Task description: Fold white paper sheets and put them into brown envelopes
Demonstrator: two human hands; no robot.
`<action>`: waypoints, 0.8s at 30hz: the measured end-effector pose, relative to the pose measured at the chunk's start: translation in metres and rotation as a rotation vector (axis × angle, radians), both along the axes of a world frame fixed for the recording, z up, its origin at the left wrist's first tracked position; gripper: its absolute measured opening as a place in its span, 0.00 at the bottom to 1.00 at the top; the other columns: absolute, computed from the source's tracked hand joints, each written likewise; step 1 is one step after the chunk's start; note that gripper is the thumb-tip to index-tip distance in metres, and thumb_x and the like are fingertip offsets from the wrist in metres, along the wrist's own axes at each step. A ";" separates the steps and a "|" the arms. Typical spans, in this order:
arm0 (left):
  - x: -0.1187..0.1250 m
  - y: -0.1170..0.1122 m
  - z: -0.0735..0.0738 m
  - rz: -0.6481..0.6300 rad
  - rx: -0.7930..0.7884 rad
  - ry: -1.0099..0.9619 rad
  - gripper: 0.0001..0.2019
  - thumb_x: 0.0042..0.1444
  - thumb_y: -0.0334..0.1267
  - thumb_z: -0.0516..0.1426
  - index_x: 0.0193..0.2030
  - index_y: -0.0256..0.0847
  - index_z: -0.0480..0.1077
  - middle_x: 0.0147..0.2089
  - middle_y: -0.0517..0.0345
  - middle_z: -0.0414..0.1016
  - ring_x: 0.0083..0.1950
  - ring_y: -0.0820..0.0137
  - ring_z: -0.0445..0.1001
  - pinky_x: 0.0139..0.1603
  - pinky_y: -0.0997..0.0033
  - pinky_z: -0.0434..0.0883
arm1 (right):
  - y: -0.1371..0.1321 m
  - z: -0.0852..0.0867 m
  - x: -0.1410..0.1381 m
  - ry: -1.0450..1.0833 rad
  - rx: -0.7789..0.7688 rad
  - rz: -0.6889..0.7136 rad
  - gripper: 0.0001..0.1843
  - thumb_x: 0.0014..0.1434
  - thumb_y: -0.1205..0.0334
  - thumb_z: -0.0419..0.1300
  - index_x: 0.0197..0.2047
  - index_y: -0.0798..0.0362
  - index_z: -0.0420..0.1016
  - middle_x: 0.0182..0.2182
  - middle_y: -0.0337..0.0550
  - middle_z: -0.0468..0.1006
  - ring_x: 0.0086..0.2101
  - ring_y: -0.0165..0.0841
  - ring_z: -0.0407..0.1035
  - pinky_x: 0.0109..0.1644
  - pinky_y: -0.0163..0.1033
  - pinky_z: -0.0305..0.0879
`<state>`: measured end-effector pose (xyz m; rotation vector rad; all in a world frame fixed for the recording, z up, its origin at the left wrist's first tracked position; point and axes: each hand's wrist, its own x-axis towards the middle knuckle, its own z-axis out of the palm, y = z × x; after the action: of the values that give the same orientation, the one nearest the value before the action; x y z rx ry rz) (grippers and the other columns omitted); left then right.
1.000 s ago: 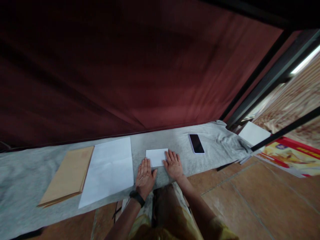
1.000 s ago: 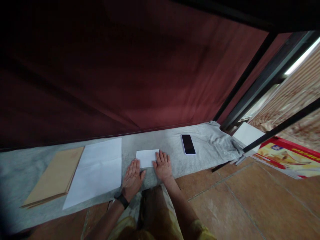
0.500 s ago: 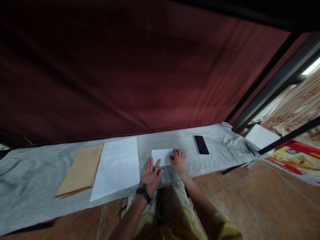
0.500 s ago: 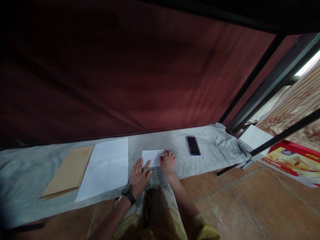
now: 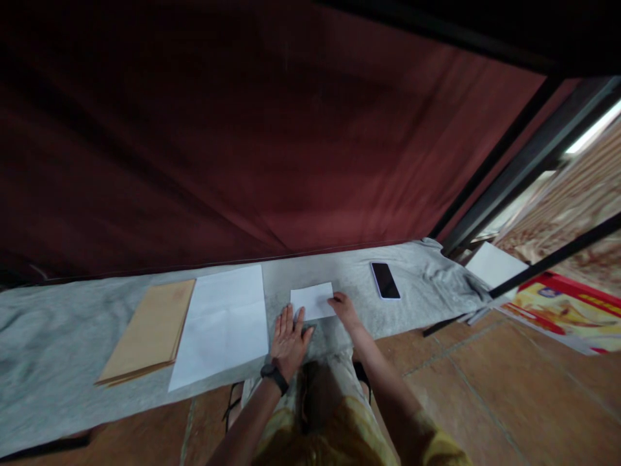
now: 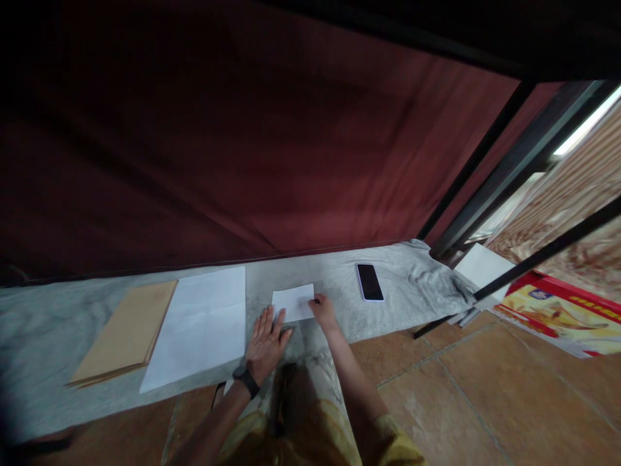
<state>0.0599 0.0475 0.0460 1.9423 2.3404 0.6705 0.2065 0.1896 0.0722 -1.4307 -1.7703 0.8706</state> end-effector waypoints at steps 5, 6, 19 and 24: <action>0.003 0.010 0.019 0.095 0.090 -0.387 0.28 0.68 0.48 0.47 0.69 0.35 0.61 0.73 0.42 0.58 0.76 0.57 0.52 0.74 0.50 0.55 | -0.018 0.032 0.009 0.027 0.075 -0.096 0.20 0.62 0.58 0.49 0.46 0.56 0.79 0.34 0.46 0.82 0.34 0.37 0.74 0.39 0.38 0.68; 0.005 0.015 0.028 0.120 0.104 -0.531 0.27 0.68 0.49 0.47 0.69 0.36 0.61 0.73 0.44 0.59 0.75 0.59 0.54 0.74 0.51 0.56 | -0.024 0.040 0.009 0.011 0.135 -0.117 0.20 0.64 0.58 0.49 0.49 0.56 0.78 0.36 0.48 0.82 0.35 0.38 0.75 0.41 0.39 0.68; 0.016 0.038 0.070 0.124 0.072 -1.716 0.20 0.52 0.54 0.62 0.38 0.37 0.74 0.40 0.49 0.81 0.45 0.63 0.80 0.49 0.63 0.76 | -0.104 0.048 -0.018 -0.162 0.432 0.364 0.21 0.70 0.59 0.50 0.61 0.51 0.73 0.58 0.48 0.75 0.57 0.39 0.68 0.64 0.48 0.64; -0.003 0.046 0.053 0.129 0.076 -1.598 0.19 0.44 0.48 0.66 0.39 0.36 0.75 0.36 0.52 0.82 0.39 0.62 0.80 0.45 0.60 0.76 | -0.092 0.016 -0.010 -0.127 0.339 0.258 0.21 0.70 0.63 0.48 0.60 0.51 0.74 0.58 0.49 0.75 0.58 0.38 0.68 0.64 0.48 0.66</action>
<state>0.0568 0.0936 0.0985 0.5681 1.3011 1.4963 0.1970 0.0975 0.0882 -1.0741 -2.1144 0.5769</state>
